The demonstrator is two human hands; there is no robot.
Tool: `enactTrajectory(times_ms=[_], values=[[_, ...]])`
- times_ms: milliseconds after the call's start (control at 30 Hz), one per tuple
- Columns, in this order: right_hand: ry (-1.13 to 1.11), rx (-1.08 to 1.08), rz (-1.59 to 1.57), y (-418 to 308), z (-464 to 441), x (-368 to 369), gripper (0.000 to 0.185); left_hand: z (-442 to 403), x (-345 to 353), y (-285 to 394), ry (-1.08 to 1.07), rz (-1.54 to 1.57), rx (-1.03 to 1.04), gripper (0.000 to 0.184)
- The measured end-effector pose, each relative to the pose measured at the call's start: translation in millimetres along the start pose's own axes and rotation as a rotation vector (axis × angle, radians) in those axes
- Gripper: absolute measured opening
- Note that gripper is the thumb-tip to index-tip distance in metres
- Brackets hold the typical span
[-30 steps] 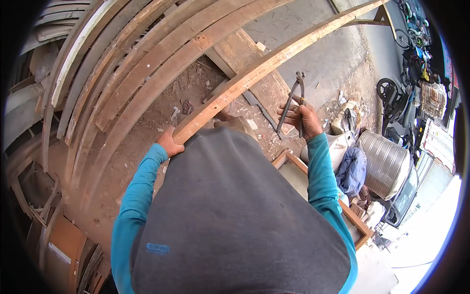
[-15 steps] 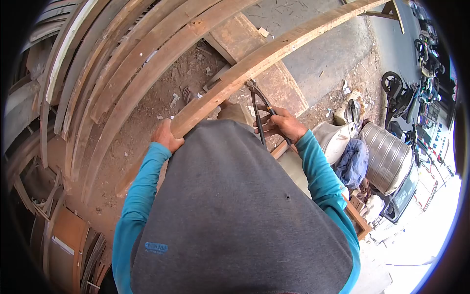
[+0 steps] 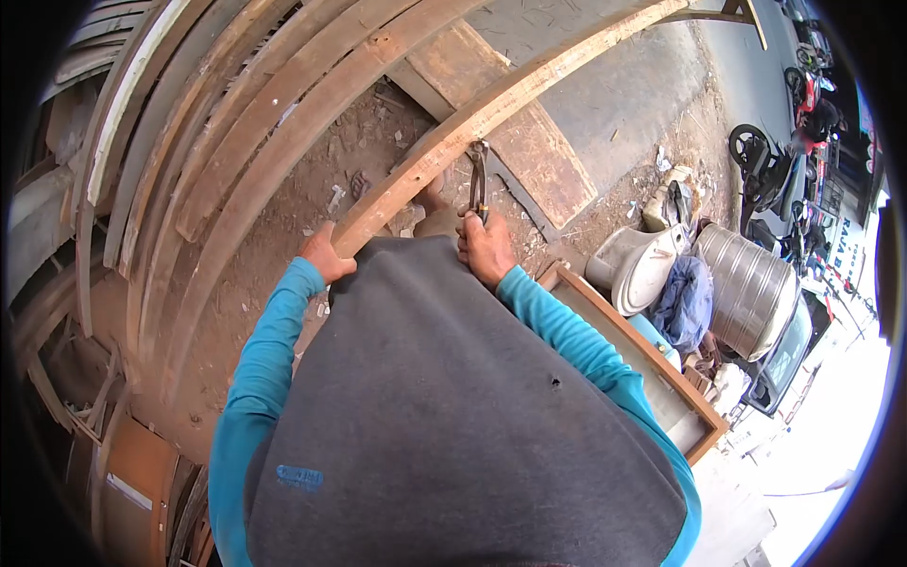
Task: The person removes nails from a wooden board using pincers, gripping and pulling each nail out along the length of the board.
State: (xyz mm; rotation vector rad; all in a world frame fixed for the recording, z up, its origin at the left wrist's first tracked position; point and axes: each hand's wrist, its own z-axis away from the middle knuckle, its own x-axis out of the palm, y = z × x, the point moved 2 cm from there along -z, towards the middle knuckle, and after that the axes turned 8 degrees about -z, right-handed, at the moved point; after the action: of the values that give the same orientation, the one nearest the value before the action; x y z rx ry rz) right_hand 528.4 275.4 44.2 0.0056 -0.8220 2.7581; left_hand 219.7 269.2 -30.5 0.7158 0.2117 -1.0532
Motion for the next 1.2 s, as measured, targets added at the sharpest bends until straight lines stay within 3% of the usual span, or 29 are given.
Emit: enactTrajectory(times_ms=[67,133,233,300,333,367,467,600,667,800,1200], values=[[0.257,-0.763,0.629,39.0,-35.1,3.4,0.023,-5.9,-5.0,3.0,-0.045,0.053,0.029,0.072],[0.281,-0.903,0.641,44.5,-41.0,7.7,0.024,-4.2,-15.2,4.3,-0.121,0.057,0.058,0.066],[0.119,-0.354,0.067,2.7,-7.4,-11.3,0.02,-8.0,-5.9,-6.6,-0.052,0.029,0.082,0.07],[0.154,-0.368,0.075,-56.0,6.8,-39.0,0.042,1.5,-10.7,6.1,-0.073,0.021,0.048,0.071],[0.126,-0.47,-0.112,-78.1,1.2,-58.3,0.049,2.7,-16.3,12.1,-0.073,0.012,0.009,0.072],[0.115,-0.368,-0.135,-104.4,-3.2,-81.4,0.061,-1.6,-12.0,8.5,-0.007,-0.012,0.03,0.07],[-0.007,-0.263,-0.286,-134.1,-13.3,-131.6,0.069,7.8,-9.5,15.1,0.049,-0.006,0.047,0.063],[-0.057,-0.189,-0.117,-143.0,-10.2,-130.8,0.069,15.5,2.0,19.9,0.093,-0.06,-0.013,0.061],[-0.213,-0.067,0.01,-140.2,-6.5,-118.1,0.069,18.0,11.1,20.3,0.177,-0.1,-0.059,0.066],[-0.312,0.042,0.175,-144.2,-6.2,-102.8,0.068,18.4,23.4,16.2,0.204,-0.127,-0.073,0.068],[-0.412,0.224,0.442,-194.5,-27.3,-123.1,0.063,31.8,22.9,36.6,0.363,-0.246,-0.053,0.06]])
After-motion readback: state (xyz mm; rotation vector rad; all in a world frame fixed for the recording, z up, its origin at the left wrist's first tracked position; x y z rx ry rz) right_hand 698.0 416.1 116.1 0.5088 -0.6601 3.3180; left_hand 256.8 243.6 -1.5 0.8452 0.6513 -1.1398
